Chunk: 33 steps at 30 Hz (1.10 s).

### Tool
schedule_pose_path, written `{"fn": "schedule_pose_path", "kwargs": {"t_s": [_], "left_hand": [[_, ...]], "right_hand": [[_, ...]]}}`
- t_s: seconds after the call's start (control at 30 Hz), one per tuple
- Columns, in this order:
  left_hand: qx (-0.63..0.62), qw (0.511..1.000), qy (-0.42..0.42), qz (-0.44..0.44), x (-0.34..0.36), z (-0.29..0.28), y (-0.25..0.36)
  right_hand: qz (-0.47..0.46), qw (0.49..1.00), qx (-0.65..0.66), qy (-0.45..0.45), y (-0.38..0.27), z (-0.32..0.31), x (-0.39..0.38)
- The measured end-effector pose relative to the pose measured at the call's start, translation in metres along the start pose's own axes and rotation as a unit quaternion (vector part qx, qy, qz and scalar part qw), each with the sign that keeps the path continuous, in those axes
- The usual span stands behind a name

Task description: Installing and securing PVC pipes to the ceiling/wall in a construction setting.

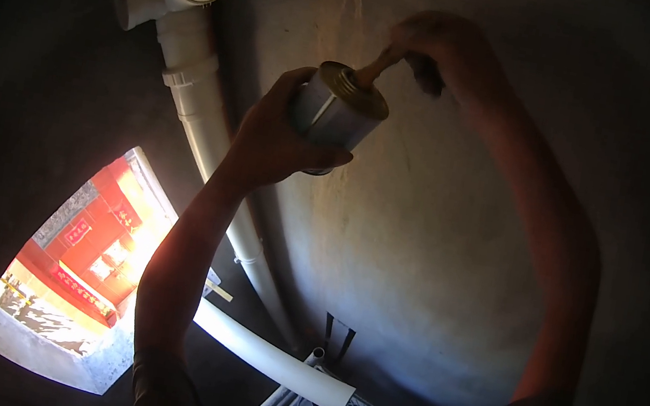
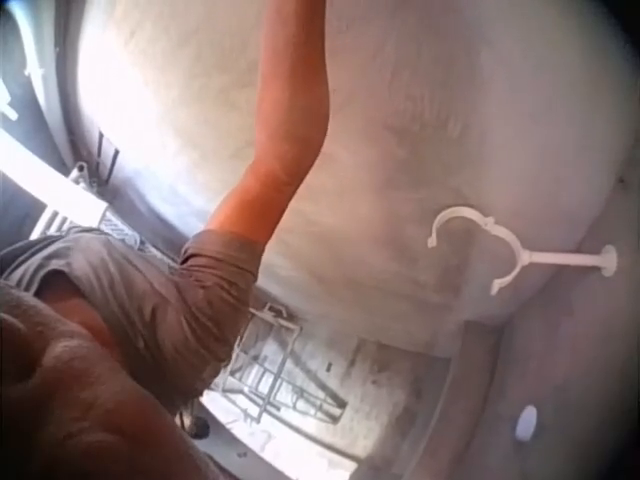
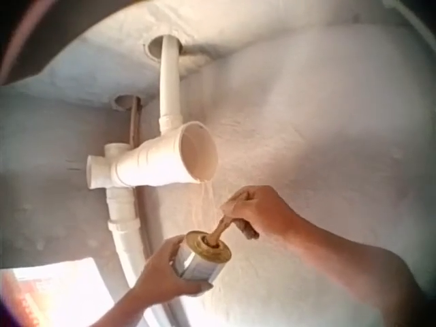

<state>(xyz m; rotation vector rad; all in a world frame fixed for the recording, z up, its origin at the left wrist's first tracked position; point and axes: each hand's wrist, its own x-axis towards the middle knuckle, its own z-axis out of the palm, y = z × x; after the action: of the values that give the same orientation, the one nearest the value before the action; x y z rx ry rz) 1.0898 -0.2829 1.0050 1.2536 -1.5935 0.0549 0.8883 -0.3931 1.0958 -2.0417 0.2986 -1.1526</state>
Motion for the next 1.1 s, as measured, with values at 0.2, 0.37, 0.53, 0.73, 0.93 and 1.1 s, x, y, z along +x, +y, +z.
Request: {"fn": "schedule_pose_path", "kwargs": {"t_s": [0.2, 0.37, 0.53, 0.73, 0.93, 1.1], "left_hand": [[0.029, 0.999, 0.018, 0.006, 0.011, 0.005, 0.007], [0.035, 0.998, 0.038, 0.025, 0.027, 0.002, 0.019], [0.038, 0.997, 0.062, 0.022, 0.045, -0.011, 0.040], [0.018, 0.998, 0.065, 0.011, 0.047, -0.013, 0.041], [0.035, 0.998, 0.055, -0.002, 0.039, -0.026, 0.033], [0.021, 0.998, 0.063, -0.022, 0.035, -0.035, 0.017]], "right_hand": [[-0.056, 0.993, -0.003, 0.104, -0.004, -0.015, 0.004], [-0.069, 0.978, 0.070, 0.184, 0.005, -0.039, 0.020], [-0.065, 0.959, 0.161, 0.223, -0.041, -0.025, 0.023], [-0.155, 0.937, 0.302, 0.087, -0.026, -0.032, 0.056], [-0.102, 0.950, 0.053, 0.289, -0.024, -0.015, 0.062], [-0.138, 0.931, 0.177, 0.289, -0.029, -0.009, 0.082]]}}
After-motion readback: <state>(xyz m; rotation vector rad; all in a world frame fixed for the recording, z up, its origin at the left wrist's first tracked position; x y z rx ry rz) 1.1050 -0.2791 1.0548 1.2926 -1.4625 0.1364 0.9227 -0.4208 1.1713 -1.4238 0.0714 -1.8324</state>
